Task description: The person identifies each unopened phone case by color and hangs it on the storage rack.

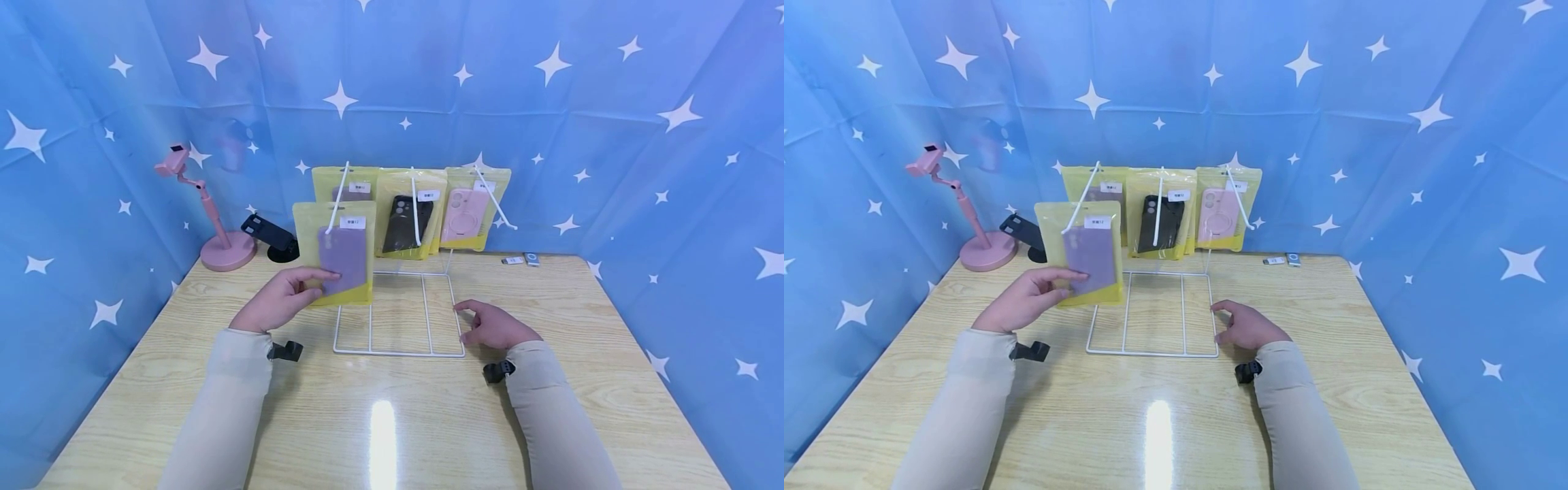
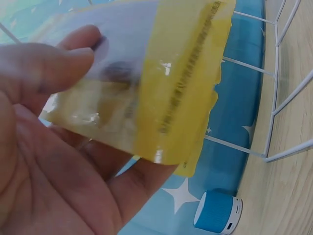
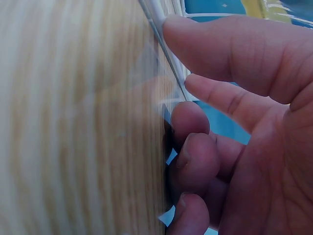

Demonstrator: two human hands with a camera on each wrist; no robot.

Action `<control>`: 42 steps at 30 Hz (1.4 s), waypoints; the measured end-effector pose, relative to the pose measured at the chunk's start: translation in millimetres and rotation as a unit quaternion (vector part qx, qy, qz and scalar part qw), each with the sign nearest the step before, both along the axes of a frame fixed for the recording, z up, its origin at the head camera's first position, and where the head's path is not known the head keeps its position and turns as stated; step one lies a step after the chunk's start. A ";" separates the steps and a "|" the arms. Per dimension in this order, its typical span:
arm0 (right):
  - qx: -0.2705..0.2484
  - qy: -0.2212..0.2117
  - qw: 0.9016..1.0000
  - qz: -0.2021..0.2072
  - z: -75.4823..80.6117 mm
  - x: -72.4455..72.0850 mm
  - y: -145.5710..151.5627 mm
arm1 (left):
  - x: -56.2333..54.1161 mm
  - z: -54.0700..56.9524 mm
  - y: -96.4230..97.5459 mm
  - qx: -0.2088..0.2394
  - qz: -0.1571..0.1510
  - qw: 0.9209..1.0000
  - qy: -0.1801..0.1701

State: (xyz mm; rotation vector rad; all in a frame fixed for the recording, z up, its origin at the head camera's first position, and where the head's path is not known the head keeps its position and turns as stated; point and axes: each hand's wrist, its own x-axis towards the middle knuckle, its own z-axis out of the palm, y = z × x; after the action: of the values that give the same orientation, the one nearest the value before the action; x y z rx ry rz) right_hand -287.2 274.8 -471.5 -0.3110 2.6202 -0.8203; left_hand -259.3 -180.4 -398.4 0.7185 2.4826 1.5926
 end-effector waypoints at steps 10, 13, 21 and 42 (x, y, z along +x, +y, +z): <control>0.001 -0.001 1.000 -0.004 2.4 1.1 -1.4 | -2.8 -1.6 -0.6 0.024 0.021 0.999 0.004; 0.001 0.001 1.000 -0.004 3.0 1.3 -1.9 | -3.4 -1.6 1.3 0.037 0.024 0.999 -0.003; -0.002 -0.004 1.000 -0.009 4.0 0.4 -1.6 | -2.8 -2.5 6.6 0.045 0.042 0.998 0.005; -0.004 -0.005 1.000 -0.010 1.1 1.8 -1.9 | -8.1 -12.4 16.4 0.128 0.079 0.989 0.005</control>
State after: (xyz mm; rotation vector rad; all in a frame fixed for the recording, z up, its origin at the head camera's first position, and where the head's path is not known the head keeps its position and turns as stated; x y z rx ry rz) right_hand -285.4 272.9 -470.4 -0.2831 2.6160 -0.8383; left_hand -267.4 -164.0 -410.8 0.5698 2.4227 1.9936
